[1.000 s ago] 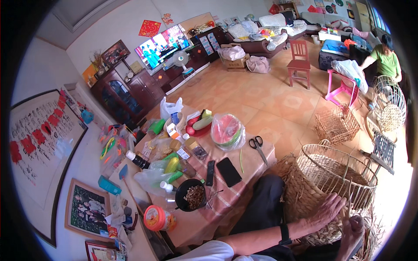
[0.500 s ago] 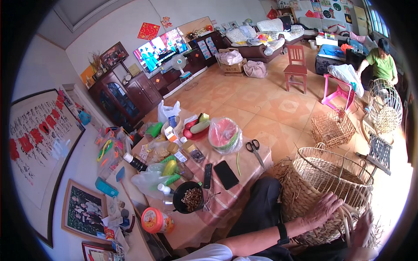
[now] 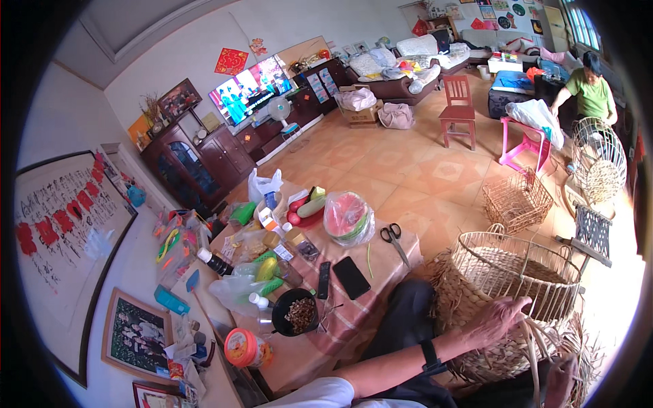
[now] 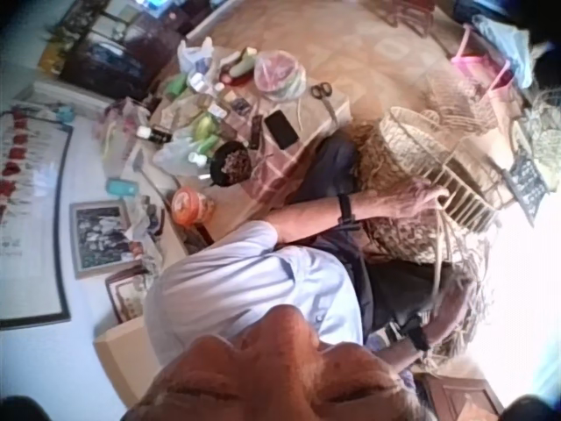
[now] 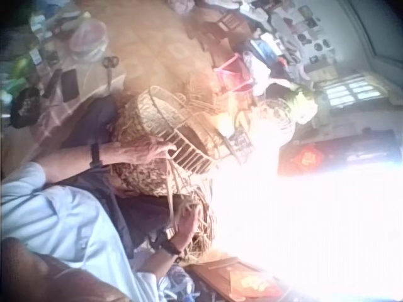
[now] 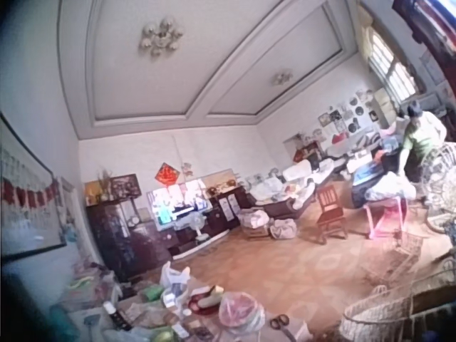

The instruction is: The recorder is weaving bamboo or wicker strips into a large basket structure while sitting in a cluttered living area.

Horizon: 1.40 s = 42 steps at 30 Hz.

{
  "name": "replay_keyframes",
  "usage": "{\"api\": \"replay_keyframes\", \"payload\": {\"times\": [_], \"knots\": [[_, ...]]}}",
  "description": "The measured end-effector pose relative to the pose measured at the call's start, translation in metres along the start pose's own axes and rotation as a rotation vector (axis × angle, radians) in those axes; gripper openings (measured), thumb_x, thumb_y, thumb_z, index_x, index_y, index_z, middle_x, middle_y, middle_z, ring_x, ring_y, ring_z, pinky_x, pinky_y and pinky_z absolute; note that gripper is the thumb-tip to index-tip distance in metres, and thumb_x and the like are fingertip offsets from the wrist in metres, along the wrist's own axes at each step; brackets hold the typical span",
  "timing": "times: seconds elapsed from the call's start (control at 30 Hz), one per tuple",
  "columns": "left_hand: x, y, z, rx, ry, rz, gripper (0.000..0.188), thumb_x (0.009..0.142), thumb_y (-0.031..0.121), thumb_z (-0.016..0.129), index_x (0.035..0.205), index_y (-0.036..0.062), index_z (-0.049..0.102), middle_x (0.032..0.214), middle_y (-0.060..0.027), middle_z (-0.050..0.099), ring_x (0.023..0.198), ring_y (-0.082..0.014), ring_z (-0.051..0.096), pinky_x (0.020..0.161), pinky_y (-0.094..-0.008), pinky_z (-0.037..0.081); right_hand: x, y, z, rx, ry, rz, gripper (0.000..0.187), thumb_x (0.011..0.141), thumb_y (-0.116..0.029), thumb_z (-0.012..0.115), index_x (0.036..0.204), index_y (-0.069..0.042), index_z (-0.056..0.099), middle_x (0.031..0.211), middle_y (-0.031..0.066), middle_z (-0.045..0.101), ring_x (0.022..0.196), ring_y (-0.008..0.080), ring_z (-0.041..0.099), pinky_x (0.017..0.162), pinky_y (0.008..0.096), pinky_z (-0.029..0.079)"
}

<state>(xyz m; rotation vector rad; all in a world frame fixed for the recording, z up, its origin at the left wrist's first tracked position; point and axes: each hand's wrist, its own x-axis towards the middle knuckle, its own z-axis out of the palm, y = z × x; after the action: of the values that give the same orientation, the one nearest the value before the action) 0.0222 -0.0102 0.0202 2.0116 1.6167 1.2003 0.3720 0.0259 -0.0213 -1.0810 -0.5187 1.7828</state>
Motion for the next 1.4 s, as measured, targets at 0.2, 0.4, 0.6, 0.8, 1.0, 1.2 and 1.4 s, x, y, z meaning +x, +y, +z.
{"api": "replay_keyframes", "payload": {"times": [0.2,0.4,0.6,0.8,1.0,1.2,1.4], "knots": [[0.001,-0.003,0.014,0.063,0.152,0.062,0.046,0.084,-0.003,0.065,0.127,0.0049,0.052,0.088,-0.0134,0.061,0.084,-0.0343,0.064,0.08,-0.0448,0.052,0.038,0.002,-0.156,-0.651,0.173,-0.383,0.037,0.104,-0.023,0.059,0.134,-0.001,0.059,0.11,0.0097,0.068,0.094,0.0218,0.064,0.077,0.0309,0.052],[-0.002,-0.011,0.023,0.086,0.185,0.087,0.041,0.085,-0.001,0.063,0.124,0.0042,0.054,0.089,-0.0127,0.06,0.088,-0.0327,0.062,0.081,-0.0435,0.05,0.034,0.078,-0.295,-1.047,0.121,-0.285,0.049,0.104,-0.032,0.052,0.142,-0.001,0.05,0.134,0.0155,0.057,0.12,0.0265,0.054,0.102,0.0455,0.043],[0.0,-0.006,0.022,0.127,0.197,0.057,0.031,0.087,0.003,0.061,0.119,0.0048,0.06,0.094,-0.0131,0.065,0.089,-0.0341,0.064,0.08,-0.0455,0.051,0.024,0.123,-0.293,-1.133,0.268,-0.105,0.034,0.1,-0.03,0.058,0.121,-0.002,0.058,0.108,0.0136,0.061,0.097,0.0241,0.058,0.082,0.0416,0.047],[0.002,-0.016,0.027,0.246,0.18,0.055,0.02,0.096,0.004,0.053,0.111,0.0033,0.067,0.099,-0.0162,0.069,0.092,-0.0336,0.066,0.081,-0.0444,0.053,-0.014,0.211,-0.293,-1.465,0.258,-0.031,0.028,0.094,-0.027,0.065,0.105,-0.002,0.066,0.088,0.0178,0.067,0.077,0.034,0.064,0.069,0.0461,0.052],[0.002,-0.016,0.033,0.372,0.149,0.021,0.024,0.105,0.014,0.046,0.114,0.0014,0.064,0.107,-0.0174,0.069,0.101,-0.0359,0.066,0.089,-0.0434,0.05,-0.035,0.285,-0.302,-1.392,0.548,-0.041,0.019,0.082,-0.015,0.068,0.085,0.003,0.068,0.089,0.0283,0.069,0.088,0.0475,0.066,0.08,0.0531,0.053],[0.001,-0.011,0.035,0.335,0.151,-0.038,0.028,0.109,0.015,0.04,0.116,-0.0014,0.061,0.107,-0.0194,0.067,0.101,-0.0357,0.064,0.091,-0.042,0.049,-0.03,0.283,-0.283,-1.403,0.629,-0.108,0.027,0.087,-0.003,0.058,0.114,-0.001,0.062,0.104,0.0277,0.062,0.095,0.0495,0.059,0.08,0.0557,0.05],[0.002,-0.01,0.036,0.402,0.153,-0.034,0.027,0.109,0.015,0.039,0.116,-0.0015,0.06,0.108,-0.0197,0.067,0.101,-0.0366,0.064,0.091,-0.0429,0.049,0.041,0.242,-0.276,-1.455,0.671,-0.563,0.027,0.093,-0.005,0.051,0.12,-0.002,0.056,0.118,0.0272,0.062,0.099,0.049,0.064,0.083,0.0536,0.054]]}}
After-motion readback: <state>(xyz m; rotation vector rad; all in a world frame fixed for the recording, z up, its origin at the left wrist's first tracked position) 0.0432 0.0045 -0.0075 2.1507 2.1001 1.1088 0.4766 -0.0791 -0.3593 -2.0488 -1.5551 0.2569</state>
